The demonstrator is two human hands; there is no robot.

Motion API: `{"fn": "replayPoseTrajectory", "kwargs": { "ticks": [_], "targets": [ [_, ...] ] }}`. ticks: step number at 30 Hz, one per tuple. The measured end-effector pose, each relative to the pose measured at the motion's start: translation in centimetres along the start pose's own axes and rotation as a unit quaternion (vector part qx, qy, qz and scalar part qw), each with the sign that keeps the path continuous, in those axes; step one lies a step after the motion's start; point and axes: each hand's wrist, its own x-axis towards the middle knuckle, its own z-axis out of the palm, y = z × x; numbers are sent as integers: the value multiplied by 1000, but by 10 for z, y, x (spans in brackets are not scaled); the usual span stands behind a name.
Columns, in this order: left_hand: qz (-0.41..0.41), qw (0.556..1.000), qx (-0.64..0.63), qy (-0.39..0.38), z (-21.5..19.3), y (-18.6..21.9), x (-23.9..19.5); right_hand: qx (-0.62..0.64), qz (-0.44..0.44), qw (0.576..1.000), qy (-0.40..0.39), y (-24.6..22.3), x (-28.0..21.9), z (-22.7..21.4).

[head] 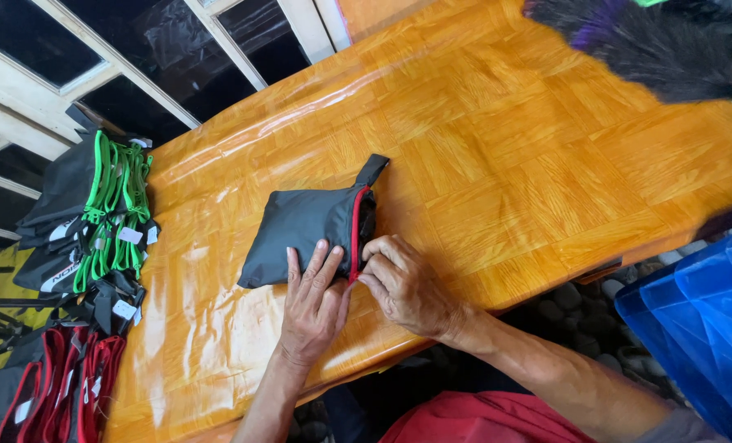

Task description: The person folds a black garment on a wooden table, then places it into a small black pouch with a red zipper. They zip the pouch closed, adjust the contents, and place the finished pouch into a grey bucket.

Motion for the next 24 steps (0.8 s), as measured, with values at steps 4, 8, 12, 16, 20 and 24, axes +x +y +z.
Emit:
{"fn": "replayPoseTrajectory", "kwargs": {
  "ticks": [4,8,12,16,20,24],
  "targets": [
    [-11,998,-52,-30,-10,6,5,-1,-48,999,10,-20,8,-16],
    [-19,998,-63,-11,-10,9,7,-9,-51,998,32,-24,7,-16],
    [-38,993,-108,-5,-7,7,1,16,-70,997,35,-24,10,-14],
    [-47,990,-133,-13,-8,8,0,39,-65,997,-5,-15,9,-10],
    [-40,989,-135,-38,-13,8,0,49,-58,996,-40,-12,6,-7],
    [-39,988,-145,-43,-19,8,0,20,-24,999,-23,-10,1,0]
  ]
}}
